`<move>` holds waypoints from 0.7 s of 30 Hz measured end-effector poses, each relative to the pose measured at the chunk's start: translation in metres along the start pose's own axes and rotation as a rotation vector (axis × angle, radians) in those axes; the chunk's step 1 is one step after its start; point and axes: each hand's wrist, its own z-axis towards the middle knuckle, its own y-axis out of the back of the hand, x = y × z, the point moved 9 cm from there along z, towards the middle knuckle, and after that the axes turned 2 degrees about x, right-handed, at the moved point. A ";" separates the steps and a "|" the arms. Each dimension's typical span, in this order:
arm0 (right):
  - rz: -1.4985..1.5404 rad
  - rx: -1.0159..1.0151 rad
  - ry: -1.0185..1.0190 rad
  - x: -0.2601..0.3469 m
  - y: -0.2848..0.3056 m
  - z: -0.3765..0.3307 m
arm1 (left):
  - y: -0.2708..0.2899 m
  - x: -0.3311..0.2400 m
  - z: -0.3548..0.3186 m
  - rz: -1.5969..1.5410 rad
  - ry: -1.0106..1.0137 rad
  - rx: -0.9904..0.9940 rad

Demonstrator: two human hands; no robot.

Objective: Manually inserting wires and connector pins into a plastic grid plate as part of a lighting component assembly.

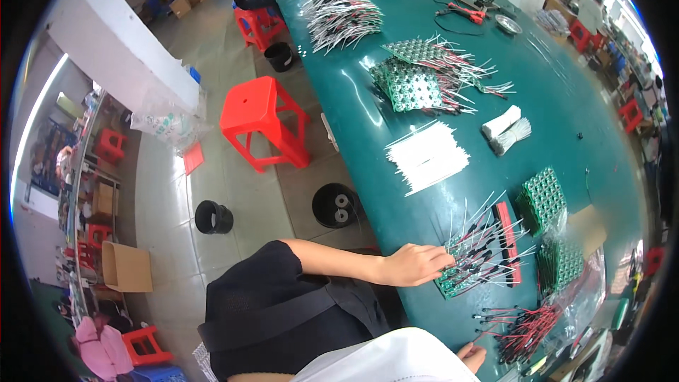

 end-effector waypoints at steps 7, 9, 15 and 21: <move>0.563 0.244 -0.109 -0.055 -0.075 0.002 | -0.004 0.009 0.010 -0.072 0.009 0.039; 0.822 0.243 -0.017 -0.025 -0.066 -0.018 | -0.002 0.009 0.010 -0.052 -0.002 0.050; 1.126 0.519 -0.050 0.016 -0.079 -0.043 | 0.028 -0.052 -0.005 -0.209 -0.582 -0.016; 1.352 0.737 0.172 0.089 -0.048 -0.050 | 0.011 -0.055 -0.024 -0.353 -0.585 0.049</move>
